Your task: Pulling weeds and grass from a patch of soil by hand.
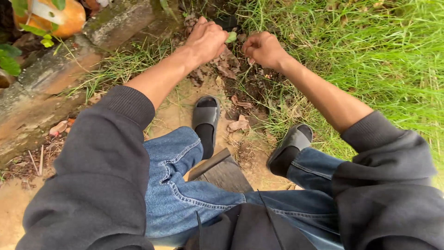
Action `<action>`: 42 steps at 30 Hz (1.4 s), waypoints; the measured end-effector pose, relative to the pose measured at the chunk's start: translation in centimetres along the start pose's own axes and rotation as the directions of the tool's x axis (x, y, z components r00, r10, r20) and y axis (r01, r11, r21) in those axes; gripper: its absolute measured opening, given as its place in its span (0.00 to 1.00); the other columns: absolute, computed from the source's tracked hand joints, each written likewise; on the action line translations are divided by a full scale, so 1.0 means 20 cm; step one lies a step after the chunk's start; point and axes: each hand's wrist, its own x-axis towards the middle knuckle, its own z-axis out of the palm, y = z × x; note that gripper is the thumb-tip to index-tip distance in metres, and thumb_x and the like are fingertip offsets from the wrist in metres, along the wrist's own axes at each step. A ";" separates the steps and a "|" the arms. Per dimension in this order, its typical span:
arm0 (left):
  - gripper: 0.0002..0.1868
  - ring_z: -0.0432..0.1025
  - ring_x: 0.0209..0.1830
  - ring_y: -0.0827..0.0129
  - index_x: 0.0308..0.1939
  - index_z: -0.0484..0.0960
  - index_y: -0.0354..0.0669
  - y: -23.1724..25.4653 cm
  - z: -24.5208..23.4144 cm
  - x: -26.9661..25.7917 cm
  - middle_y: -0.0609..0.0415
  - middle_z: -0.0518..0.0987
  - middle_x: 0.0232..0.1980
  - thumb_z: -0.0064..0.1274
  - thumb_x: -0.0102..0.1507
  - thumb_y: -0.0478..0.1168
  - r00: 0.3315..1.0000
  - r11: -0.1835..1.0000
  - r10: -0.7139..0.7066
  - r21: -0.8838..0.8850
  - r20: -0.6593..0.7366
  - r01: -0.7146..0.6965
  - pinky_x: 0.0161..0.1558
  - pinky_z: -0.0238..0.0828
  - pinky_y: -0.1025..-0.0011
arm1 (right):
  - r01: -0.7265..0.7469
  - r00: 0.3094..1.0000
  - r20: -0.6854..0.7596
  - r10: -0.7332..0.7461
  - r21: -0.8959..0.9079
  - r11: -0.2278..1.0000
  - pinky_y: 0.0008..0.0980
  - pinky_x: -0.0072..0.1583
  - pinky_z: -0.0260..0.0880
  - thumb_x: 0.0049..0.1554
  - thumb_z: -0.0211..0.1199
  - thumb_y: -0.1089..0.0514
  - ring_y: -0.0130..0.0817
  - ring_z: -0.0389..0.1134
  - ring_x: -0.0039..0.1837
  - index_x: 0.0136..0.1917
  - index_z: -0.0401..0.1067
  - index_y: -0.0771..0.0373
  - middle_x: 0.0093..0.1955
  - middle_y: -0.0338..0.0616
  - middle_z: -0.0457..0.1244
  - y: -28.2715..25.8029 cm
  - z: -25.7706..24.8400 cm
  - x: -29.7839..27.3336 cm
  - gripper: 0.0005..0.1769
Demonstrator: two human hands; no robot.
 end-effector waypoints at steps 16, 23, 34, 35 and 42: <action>0.20 0.66 0.17 0.67 0.13 0.71 0.55 -0.45 0.75 0.63 0.62 0.67 0.15 0.53 0.60 0.39 0.912 0.886 0.173 0.345 0.372 -0.308 0.34 0.66 0.61 | -0.106 0.993 0.015 0.115 -0.275 0.956 0.53 0.60 0.73 0.64 0.54 0.62 0.57 0.73 0.50 0.51 0.80 0.65 0.45 0.60 0.71 0.60 -0.26 -0.34 0.14; 0.13 0.64 0.69 0.35 0.55 0.79 0.40 -0.25 0.76 0.58 0.32 0.64 0.69 0.50 0.70 0.42 0.912 0.998 -0.024 0.070 0.410 -0.006 0.60 0.71 0.38 | -0.124 0.987 0.034 0.158 -0.466 0.876 0.54 0.60 0.74 0.59 0.57 0.57 0.58 0.73 0.58 0.53 0.81 0.61 0.52 0.58 0.72 0.84 -0.18 -0.35 0.15; 0.27 0.82 0.47 0.70 0.66 0.60 0.31 -0.27 0.99 0.77 0.41 0.75 0.55 0.52 0.69 0.40 0.946 0.888 -0.198 -0.361 0.258 0.284 0.52 0.85 0.74 | 0.112 0.989 0.140 0.045 -0.914 0.390 0.43 0.54 0.79 0.61 0.59 0.62 0.39 0.76 0.50 0.52 0.80 0.58 0.55 0.48 0.72 0.76 -0.10 -0.37 0.10; 0.26 0.82 0.43 0.71 0.64 0.63 0.33 -0.27 1.01 0.78 0.42 0.75 0.53 0.54 0.67 0.42 0.949 0.905 -0.225 -0.313 0.221 0.288 0.48 0.86 0.75 | 0.153 0.985 0.171 0.023 -0.927 0.343 0.43 0.56 0.77 0.61 0.60 0.62 0.39 0.75 0.53 0.53 0.79 0.56 0.55 0.46 0.71 0.73 -0.11 -0.38 0.10; 0.22 0.73 0.58 0.44 0.66 0.63 0.38 0.01 0.90 0.59 0.33 0.58 0.67 0.49 0.70 0.39 0.968 0.981 -0.181 0.103 0.171 0.165 0.55 0.76 0.49 | 0.157 0.984 0.174 0.043 -0.952 0.264 0.42 0.57 0.73 0.59 0.62 0.61 0.39 0.72 0.52 0.53 0.78 0.53 0.51 0.44 0.70 0.78 -0.12 -0.38 0.10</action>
